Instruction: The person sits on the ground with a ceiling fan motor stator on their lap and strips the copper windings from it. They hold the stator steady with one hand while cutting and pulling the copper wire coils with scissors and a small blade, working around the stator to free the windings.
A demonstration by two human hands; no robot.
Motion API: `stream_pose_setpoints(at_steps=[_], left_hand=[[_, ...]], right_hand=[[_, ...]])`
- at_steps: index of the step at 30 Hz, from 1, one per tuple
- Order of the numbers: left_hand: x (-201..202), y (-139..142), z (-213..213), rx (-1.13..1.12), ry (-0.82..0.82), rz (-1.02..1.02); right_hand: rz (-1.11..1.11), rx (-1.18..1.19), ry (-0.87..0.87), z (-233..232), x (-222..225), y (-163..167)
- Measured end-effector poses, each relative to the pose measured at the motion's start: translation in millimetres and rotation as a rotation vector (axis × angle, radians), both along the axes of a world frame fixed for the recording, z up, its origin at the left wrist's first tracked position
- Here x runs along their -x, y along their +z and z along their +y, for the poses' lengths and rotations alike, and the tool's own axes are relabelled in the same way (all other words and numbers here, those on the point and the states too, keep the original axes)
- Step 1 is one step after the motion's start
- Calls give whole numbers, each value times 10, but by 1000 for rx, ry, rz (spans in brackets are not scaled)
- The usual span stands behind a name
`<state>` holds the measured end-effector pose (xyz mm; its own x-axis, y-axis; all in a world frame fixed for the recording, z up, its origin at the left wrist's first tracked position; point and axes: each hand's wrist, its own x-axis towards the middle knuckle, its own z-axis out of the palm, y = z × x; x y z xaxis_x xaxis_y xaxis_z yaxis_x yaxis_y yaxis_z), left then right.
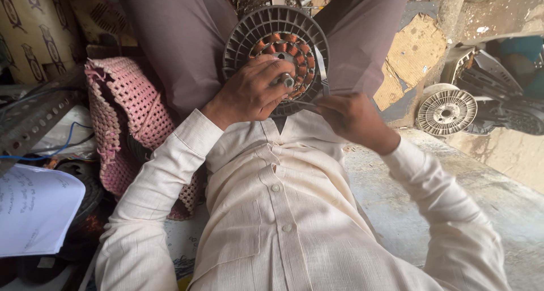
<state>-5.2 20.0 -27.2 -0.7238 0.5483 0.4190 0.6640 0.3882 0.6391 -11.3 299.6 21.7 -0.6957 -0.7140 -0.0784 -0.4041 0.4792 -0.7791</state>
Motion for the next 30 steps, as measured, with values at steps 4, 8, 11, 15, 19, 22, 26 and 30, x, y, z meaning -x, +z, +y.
stream_pose_setpoints(at_steps=[4,8,11,15,19,22,26,30], left_hand=[[-1,-33,7,12,-1,13],[-1,1,-32,-15,-47,-12],[-1,43,-49,13,-60,-49],[-1,64,-25,2,-44,-25],[-14,68,-29,18,-31,-23],[-9,63,-40,2,-30,-26],[-13,52,-38,-27,-32,-35],[-17,43,-63,-16,-33,-11]], right_hand=[[-29,-2,-111,63,-154,57],[-32,-28,-179,108,-245,67],[24,-94,-227,80,-380,63],[82,-206,-256,-43,-636,33],[-18,-212,-349,-242,-825,8],[-107,-236,-452,-364,-882,82],[-75,-180,-421,-472,-848,241],[-97,-83,-442,-525,-801,304]])
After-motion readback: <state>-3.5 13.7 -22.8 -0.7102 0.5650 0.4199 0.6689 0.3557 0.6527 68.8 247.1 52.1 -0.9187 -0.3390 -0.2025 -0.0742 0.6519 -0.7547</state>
